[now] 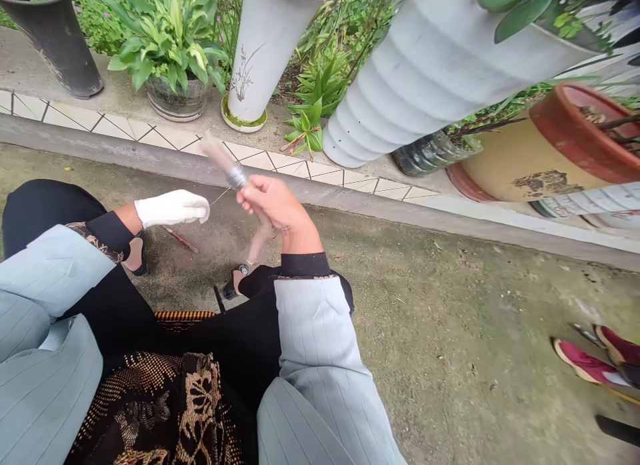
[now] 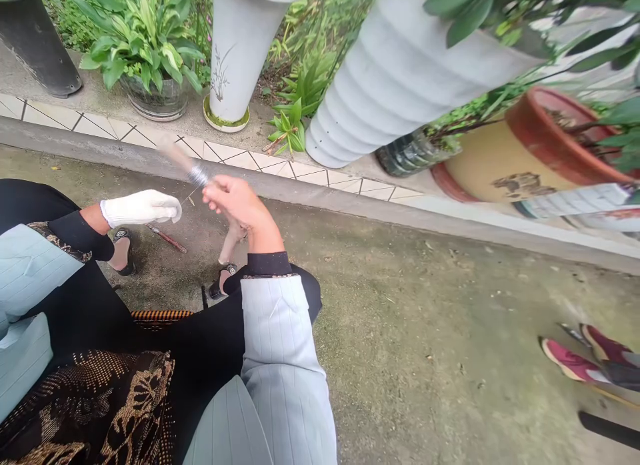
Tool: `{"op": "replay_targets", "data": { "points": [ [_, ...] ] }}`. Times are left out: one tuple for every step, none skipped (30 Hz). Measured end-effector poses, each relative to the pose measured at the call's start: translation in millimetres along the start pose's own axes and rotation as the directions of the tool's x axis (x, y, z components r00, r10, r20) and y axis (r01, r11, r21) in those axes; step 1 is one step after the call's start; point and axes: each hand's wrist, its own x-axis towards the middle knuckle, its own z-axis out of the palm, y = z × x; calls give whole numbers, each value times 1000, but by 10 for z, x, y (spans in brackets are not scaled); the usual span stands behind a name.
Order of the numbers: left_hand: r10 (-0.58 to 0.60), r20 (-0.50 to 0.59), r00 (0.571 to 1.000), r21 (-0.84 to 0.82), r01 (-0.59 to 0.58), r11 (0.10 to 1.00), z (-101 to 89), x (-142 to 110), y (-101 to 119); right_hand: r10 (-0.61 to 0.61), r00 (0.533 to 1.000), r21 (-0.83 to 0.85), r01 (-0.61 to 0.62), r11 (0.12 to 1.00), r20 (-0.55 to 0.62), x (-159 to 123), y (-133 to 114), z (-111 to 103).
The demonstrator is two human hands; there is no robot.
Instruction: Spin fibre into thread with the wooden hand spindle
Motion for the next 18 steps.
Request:
{"op": "replay_targets", "data": {
  "points": [
    [5, 36, 999, -12, -5, 1000, 18, -2, 14, 7, 986, -1, -7, 1000, -166, 24, 30, -54],
    [13, 69, 998, -25, -11, 1000, 28, -9, 33, 33, 956, -26, -42, 999, -293, 51, 68, -97],
    [20, 93, 995, -39, -17, 999, 27, -18, 54, 68, 923, -83, -107, 991, -380, 79, 111, -124],
    [29, 102, 994, -54, -24, 998, 16, -30, 74, 95, 896, -175, -187, 967, -433, 106, 153, -133],
    [35, 94, 995, -69, -29, 997, -4, -44, 92, 111, 886, -299, -267, 916, -451, 129, 191, -122],
    [37, 70, 997, -82, -31, 996, -31, -59, 104, 120, 893, -440, -327, 836, -434, 147, 221, -91],
    [33, 33, 999, -92, -30, 995, -61, -72, 110, 137, 914, -577, -352, 737, -381, 161, 242, -44],
    [27, -13, 1000, -98, -28, 995, -93, -84, 108, 169, 940, -691, -334, 641, -297, 169, 252, 17],
    [20, -62, 998, -100, -26, 995, -121, -93, 99, 218, 957, -772, -284, 568, -192, 173, 253, 85],
    [15, -106, 994, -98, -25, 995, -145, -99, 85, 279, 957, -819, -223, 529, -80, 173, 245, 155],
    [10, -139, 990, -97, -24, 995, -163, -103, 69, 342, 939, -835, -158, 528, 38, 168, 230, 222],
    [7, -162, 987, -96, -23, 995, -175, -103, 51, 398, 905, -828, -106, 550, 149, 159, 211, 281],
    [5, -178, 984, -93, -22, 995, -181, -100, 34, 437, 861, -801, -62, 595, 258, 147, 188, 328],
    [2, -189, 982, -86, -19, 996, -181, -95, 19, 459, 809, -755, -30, 655, 366, 131, 163, 361],
    [-4, -196, 981, -72, -11, 997, -178, -88, 5, 460, 753, -690, -12, 723, 469, 111, 137, 377],
    [-11, -199, 980, -51, 1, 999, -173, -78, -8, 437, 704, -609, -7, 793, 561, 88, 110, 376],
    [-21, -200, 980, -25, 16, 1000, -165, -66, -21, 389, 675, -519, -11, 855, 627, 64, 84, 358],
    [-27, -194, 981, 0, 28, 1000, -155, -52, -34, 327, 678, -427, -21, 904, 658, 38, 60, 323]
  ]
}}
